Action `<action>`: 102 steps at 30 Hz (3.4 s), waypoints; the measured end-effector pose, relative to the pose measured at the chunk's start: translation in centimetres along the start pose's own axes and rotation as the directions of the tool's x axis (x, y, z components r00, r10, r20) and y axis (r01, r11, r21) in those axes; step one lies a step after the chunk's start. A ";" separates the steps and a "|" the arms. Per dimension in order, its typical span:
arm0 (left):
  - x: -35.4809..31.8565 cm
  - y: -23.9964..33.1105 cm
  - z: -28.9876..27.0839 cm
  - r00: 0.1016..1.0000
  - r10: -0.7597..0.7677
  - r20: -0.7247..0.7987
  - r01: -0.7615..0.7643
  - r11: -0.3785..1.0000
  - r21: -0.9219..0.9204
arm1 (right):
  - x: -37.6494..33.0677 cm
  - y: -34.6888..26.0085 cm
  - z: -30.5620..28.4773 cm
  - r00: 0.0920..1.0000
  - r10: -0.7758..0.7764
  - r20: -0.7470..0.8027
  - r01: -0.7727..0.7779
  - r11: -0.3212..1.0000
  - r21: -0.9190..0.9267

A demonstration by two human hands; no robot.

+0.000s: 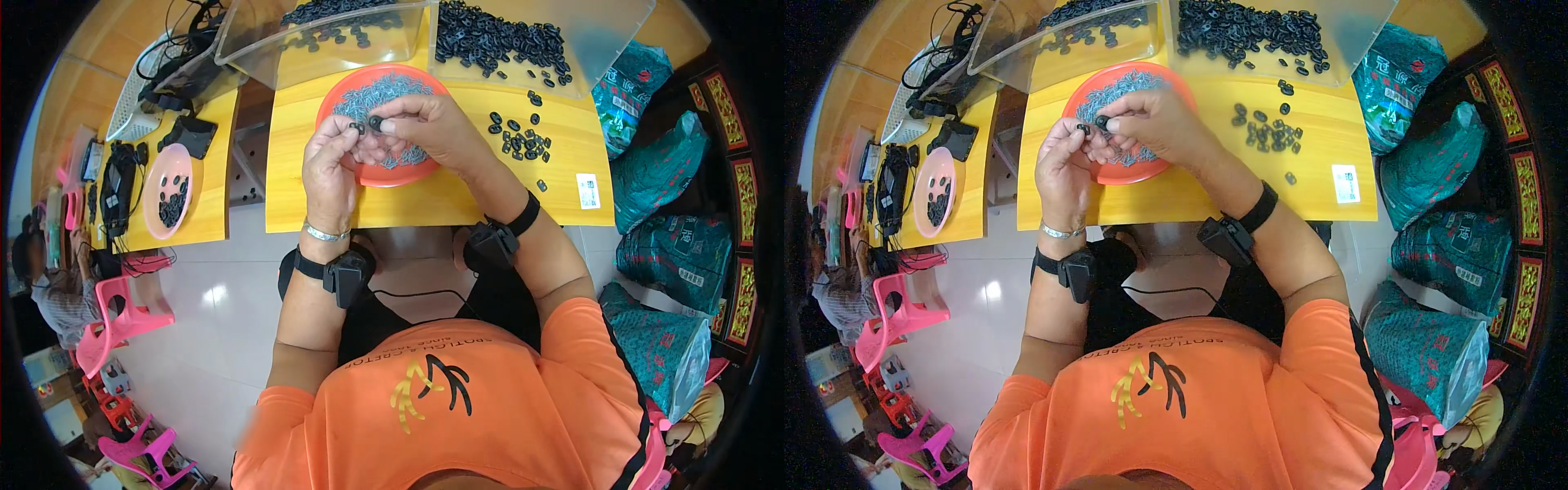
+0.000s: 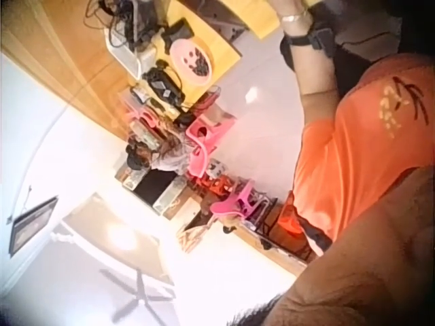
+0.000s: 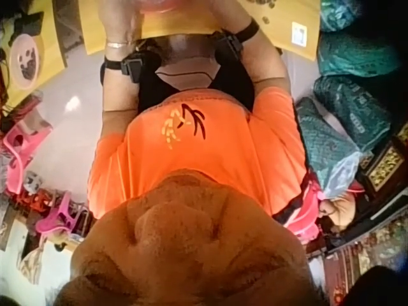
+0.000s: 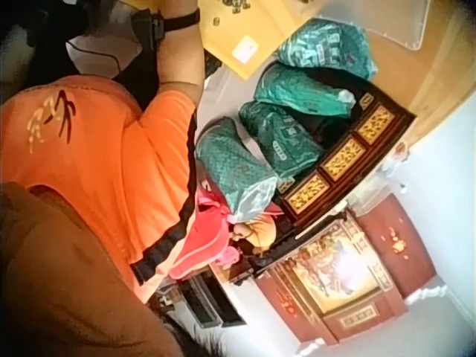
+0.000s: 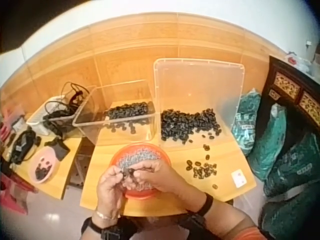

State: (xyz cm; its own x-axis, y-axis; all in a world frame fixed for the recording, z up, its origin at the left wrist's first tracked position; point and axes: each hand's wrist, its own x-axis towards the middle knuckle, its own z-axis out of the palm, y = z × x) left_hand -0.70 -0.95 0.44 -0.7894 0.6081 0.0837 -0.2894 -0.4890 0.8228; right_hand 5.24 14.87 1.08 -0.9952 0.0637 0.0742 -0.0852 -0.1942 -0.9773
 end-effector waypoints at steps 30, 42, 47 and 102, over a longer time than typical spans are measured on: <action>-0.6 -0.5 0.9 0.994 -0.026 -0.110 0.076 0.871 0.486 | -0.1 -0.5 -0.7 0.993 -0.090 -0.081 0.068 0.970 -0.235; -0.6 -0.5 1.1 0.991 -0.039 -0.124 0.095 0.870 0.484 | -0.2 -0.3 -0.4 0.995 -0.089 -0.043 0.073 0.954 -0.292; -0.7 -0.6 1.2 0.989 -0.053 -0.141 0.109 0.898 0.426 | -0.2 -0.3 -0.3 0.997 -0.078 -0.024 0.071 0.974 -0.214; -1.5 -0.3 1.6 0.989 0.049 -0.137 0.006 0.927 0.374 | -1.3 -1.5 2.7 0.752 -0.600 0.273 0.509 0.265 -0.819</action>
State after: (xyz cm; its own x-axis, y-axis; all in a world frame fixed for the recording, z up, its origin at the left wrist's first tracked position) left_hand 1.49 -0.71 0.95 -0.8692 0.4923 0.0461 -0.0704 -0.2156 0.9739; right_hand 6.58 12.43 2.96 -0.7106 -0.1026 0.6961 -0.4896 0.7827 -0.3844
